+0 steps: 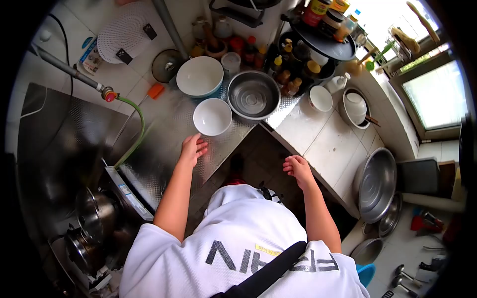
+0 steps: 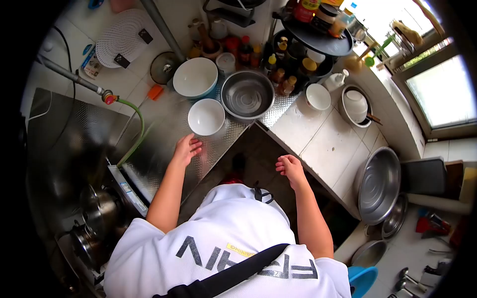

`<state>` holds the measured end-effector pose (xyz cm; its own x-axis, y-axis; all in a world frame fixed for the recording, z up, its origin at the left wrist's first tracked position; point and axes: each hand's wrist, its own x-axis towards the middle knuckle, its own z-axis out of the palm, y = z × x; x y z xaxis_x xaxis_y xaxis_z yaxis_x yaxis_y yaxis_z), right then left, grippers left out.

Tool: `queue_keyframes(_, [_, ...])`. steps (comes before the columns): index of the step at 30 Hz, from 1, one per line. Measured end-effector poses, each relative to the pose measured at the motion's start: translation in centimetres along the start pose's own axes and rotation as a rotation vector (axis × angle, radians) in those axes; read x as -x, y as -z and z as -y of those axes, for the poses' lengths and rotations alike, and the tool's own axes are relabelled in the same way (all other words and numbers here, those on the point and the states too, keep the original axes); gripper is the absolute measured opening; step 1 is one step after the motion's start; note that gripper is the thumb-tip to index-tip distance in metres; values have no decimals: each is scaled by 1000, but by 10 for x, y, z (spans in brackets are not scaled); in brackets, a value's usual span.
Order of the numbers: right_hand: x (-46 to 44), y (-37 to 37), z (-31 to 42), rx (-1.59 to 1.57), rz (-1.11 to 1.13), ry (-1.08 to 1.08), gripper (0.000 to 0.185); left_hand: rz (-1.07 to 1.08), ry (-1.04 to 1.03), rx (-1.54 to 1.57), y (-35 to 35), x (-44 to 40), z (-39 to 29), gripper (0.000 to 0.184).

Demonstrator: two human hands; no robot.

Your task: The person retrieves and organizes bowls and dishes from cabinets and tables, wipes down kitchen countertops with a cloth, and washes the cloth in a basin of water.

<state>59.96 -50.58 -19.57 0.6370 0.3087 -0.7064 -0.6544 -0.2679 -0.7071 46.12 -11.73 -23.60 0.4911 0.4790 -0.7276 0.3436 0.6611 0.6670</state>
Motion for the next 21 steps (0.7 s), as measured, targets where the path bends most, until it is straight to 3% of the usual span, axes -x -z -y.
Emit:
queue_keyframes(7, [-52,-37,64,8,-68,-5,27,127,25,-101,-14,-54,-21,37])
queue_keyframes(10, [-78,-53,78,82,-121,4,42,42,7,-130,-21,-55,-21,44])
queue_keyframes(14, [-116,-59,86,12,-149,-1,48,35,-14,-141,-12,-57,-24,44])
queue_keyframes(21, [-153,-76,103,-20,-185,-97,41,-172,-112,-31,39,-44,-47,34])
